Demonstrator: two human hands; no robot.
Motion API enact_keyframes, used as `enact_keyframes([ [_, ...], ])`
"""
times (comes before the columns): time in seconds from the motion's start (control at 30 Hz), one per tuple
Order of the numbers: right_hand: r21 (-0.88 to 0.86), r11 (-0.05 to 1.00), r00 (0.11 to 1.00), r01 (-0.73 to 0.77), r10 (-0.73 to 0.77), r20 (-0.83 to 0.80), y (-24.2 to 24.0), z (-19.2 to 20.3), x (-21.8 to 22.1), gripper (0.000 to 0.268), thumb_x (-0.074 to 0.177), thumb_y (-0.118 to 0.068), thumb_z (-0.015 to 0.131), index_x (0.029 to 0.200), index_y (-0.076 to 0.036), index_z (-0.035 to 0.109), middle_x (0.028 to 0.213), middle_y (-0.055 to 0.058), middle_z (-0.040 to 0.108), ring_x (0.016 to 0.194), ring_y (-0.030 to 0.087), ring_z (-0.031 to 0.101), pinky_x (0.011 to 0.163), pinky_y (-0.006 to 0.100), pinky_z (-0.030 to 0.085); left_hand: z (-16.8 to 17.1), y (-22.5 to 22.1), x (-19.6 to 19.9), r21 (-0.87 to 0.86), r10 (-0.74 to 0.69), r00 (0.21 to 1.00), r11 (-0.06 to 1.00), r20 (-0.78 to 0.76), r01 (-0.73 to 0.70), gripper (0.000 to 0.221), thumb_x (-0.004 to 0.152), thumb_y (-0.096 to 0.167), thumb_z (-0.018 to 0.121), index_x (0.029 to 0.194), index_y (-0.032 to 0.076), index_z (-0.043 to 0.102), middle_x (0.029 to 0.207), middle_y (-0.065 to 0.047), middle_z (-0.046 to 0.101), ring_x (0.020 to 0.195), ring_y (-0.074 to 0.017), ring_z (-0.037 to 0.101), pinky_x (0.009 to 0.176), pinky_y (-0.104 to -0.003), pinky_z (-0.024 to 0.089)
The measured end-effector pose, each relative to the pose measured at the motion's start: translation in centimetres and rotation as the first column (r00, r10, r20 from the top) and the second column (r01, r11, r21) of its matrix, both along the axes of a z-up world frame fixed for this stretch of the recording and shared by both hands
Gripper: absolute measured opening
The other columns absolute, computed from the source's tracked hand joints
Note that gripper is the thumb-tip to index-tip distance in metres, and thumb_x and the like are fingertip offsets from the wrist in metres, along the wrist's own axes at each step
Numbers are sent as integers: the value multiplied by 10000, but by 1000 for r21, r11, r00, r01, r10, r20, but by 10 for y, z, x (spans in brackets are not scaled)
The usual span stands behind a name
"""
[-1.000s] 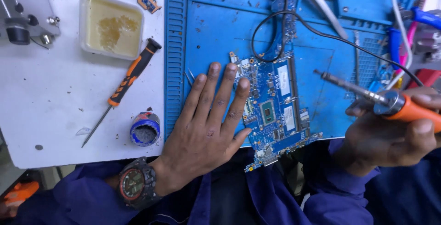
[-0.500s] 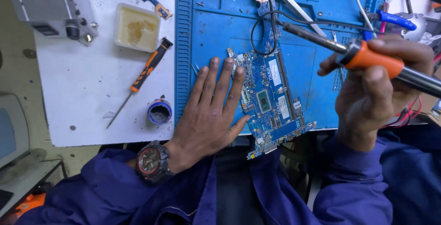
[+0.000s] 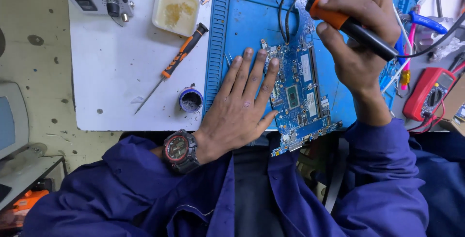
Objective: Using a soldering iron to repair or reflow components on a laptop motherboard at a workbench.
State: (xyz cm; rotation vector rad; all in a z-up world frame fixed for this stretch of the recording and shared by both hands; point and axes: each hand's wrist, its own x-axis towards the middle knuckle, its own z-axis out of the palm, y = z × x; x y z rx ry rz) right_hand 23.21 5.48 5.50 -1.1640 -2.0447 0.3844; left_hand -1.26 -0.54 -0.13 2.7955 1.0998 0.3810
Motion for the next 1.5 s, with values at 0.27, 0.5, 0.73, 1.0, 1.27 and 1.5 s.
enact_keyframes([
  [0.27, -239, 971, 849, -15, -114, -517, -4, -5, 3, 208, 1182, -164, 589, 1321, -42, 494, 1128, 256, 534, 957, 448, 662, 795, 477, 632, -1, -1, 0, -12, -2, 1000, 1000, -6, 2, 995, 1068, 715, 600, 1647, -6, 236, 1671, -278, 302, 1552, -449, 309, 1306, -511, 249],
  [0.5, -143, 989, 843, 22, -96, -530, 15, -9, 17, 327, 1185, 150, 510, 1397, -69, 392, 989, 431, 523, 729, 549, 606, 674, 583, 534, -1, -1, 1, 3, 0, 1000, 1000, -8, 0, 997, 1077, 726, 592, 1644, -13, 236, 1669, -279, 305, 1552, -449, 303, 1306, -515, 252],
  [0.73, -89, 984, 930, -151, 111, -349, 35, -14, -11, 126, 1228, 69, 560, 1329, 27, 498, 967, 297, 628, 835, 401, 697, 857, 501, 642, -1, -2, 1, 0, 3, 1000, 1000, -16, -3, 1002, 1066, 727, 601, 1646, -6, 240, 1668, -284, 304, 1555, -445, 301, 1309, -513, 249],
  [1.0, -255, 961, 923, -109, 3, -384, 35, -23, -8, 103, 1193, 49, 625, 1166, 80, 531, 948, 229, 619, 853, 326, 686, 789, 414, 597, 1, 0, 1, -11, 0, 1000, 1000, 2, 0, 974, 1065, 701, 602, 1644, 7, 240, 1665, -277, 324, 1555, -440, 323, 1312, -504, 248],
  [1.27, -508, 845, 543, 166, -509, -668, -30, 1, 77, 248, 1004, -343, 704, 1077, -119, 625, 964, 30, 587, 804, 207, 566, 729, 376, 542, 0, 1, 0, -43, -16, 1000, 999, -4, 16, 977, 1105, 715, 602, 1640, -17, 240, 1677, -266, 300, 1561, -442, 293, 1313, -511, 238],
  [1.5, -270, 916, 818, 297, -390, -422, -107, -11, 29, 428, 1146, -475, 555, 1197, -66, 439, 791, 164, 449, 574, 293, 523, 534, 388, 497, -2, 4, 0, -86, -35, 999, 996, -34, 32, 1041, 1141, 764, 677, 1648, -26, 225, 1686, -257, 305, 1556, -445, 303, 1307, -513, 238],
])
